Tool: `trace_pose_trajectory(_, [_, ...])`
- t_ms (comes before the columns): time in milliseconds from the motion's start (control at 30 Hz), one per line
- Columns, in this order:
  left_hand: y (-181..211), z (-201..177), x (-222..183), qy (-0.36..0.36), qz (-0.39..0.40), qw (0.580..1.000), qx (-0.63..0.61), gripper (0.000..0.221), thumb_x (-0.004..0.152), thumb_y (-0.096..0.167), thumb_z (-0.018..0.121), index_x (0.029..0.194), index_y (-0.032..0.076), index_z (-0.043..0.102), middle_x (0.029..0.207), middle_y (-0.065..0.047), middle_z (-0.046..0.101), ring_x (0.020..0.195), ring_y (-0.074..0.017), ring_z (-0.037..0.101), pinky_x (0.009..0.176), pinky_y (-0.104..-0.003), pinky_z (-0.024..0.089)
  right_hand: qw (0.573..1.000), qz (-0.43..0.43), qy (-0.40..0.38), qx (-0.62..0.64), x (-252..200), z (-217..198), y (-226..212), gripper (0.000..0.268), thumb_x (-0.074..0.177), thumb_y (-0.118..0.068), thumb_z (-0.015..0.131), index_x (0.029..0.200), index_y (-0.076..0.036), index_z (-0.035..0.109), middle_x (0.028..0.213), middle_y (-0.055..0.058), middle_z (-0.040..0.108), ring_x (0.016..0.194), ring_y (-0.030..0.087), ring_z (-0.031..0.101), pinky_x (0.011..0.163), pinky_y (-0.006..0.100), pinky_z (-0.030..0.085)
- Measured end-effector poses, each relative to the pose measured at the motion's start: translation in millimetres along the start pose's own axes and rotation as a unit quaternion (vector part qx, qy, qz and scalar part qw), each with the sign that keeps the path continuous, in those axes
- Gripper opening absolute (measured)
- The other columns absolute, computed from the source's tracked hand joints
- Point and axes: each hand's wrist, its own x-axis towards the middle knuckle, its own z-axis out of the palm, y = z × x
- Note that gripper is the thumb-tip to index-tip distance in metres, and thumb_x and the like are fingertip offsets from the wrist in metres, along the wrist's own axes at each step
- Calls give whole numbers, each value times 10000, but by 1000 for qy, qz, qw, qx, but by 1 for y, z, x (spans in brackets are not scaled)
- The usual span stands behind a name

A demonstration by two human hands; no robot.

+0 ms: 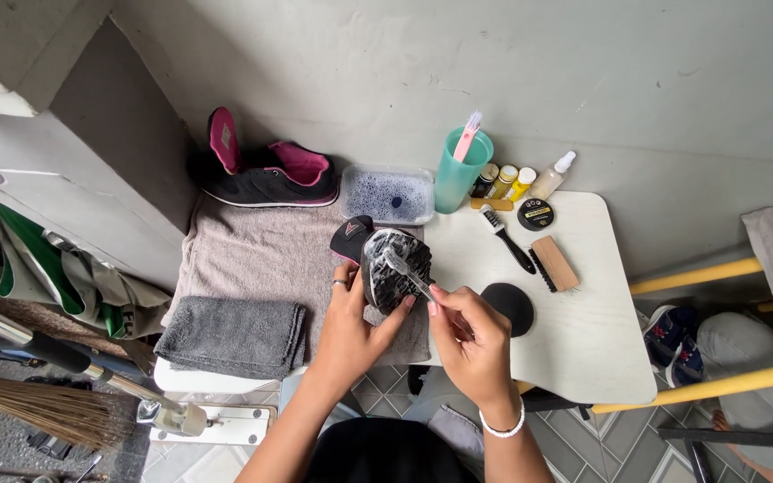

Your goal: The person is cleaning the sole of a black sneaker by applying cleaning solution and scrubbing it with a small brush.

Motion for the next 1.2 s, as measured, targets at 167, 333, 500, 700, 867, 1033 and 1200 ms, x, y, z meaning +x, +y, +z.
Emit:
trace_pose_trajectory(167, [17, -9, 8, 31, -13, 999, -37, 590, 813, 248, 836, 1288, -12, 603, 1158, -298, 537, 1067, -570, 652, 800, -590, 620, 998, -13, 64, 17, 6, 0, 7, 91, 901, 63, 678, 950, 33, 748, 537, 59, 538, 428, 90, 424, 361, 220, 389])
trace_pose_trajectory(333, [15, -10, 3, 30, 3, 998, -56, 549, 821, 199, 825, 1274, -20, 606, 1153, -291, 530, 1067, -561, 655, 816, -580, 622, 995, -32, 87, -29, 3, -2, 7, 102, 912, 66, 664, 945, 27, 752, 533, 48, 512, 435, 102, 415, 386, 224, 377])
trace_pose_trajectory(500, [13, -11, -5, 39, 37, 995, -78, 526, 815, 160, 834, 1250, -32, 608, 1166, -298, 523, 1084, -560, 649, 833, -604, 604, 993, -29, 109, -36, -10, 0, 1, 99, 925, 62, 653, 946, 30, 744, 533, 46, 490, 438, 107, 404, 388, 231, 367])
trace_pose_trajectory(700, [6, -4, -14, 44, 48, 996, -61, 558, 800, 175, 850, 1255, -36, 605, 1196, -310, 521, 1095, -552, 646, 873, -619, 581, 994, -20, 103, -17, -20, 4, -15, 85, 927, 48, 663, 940, 25, 744, 528, 57, 505, 424, 124, 416, 383, 246, 368])
trace_pose_trajectory(867, [15, -9, -13, 50, 48, 996, -63, 523, 819, 157, 835, 1244, -43, 605, 1178, -323, 532, 1085, -564, 646, 838, -607, 594, 996, -25, 81, 21, -19, 5, -7, 99, 896, 72, 681, 938, 27, 758, 520, 56, 520, 418, 109, 414, 372, 246, 370])
trace_pose_trajectory(1033, [14, -10, -14, 51, 54, 995, -70, 524, 832, 142, 821, 1266, -50, 597, 1194, -341, 533, 1097, -570, 635, 812, -596, 604, 997, -23, 53, 43, -19, 5, -7, 94, 894, 65, 690, 943, 25, 759, 523, 53, 532, 423, 97, 416, 375, 250, 378])
trace_pose_trajectory(1200, [15, -11, -14, 17, 34, 996, -82, 544, 839, 133, 805, 1304, -48, 588, 1235, -326, 513, 1115, -548, 635, 789, -534, 640, 996, -30, 77, 38, -21, 8, -3, 116, 893, 66, 682, 958, 14, 763, 515, 31, 530, 422, 74, 403, 375, 235, 356])
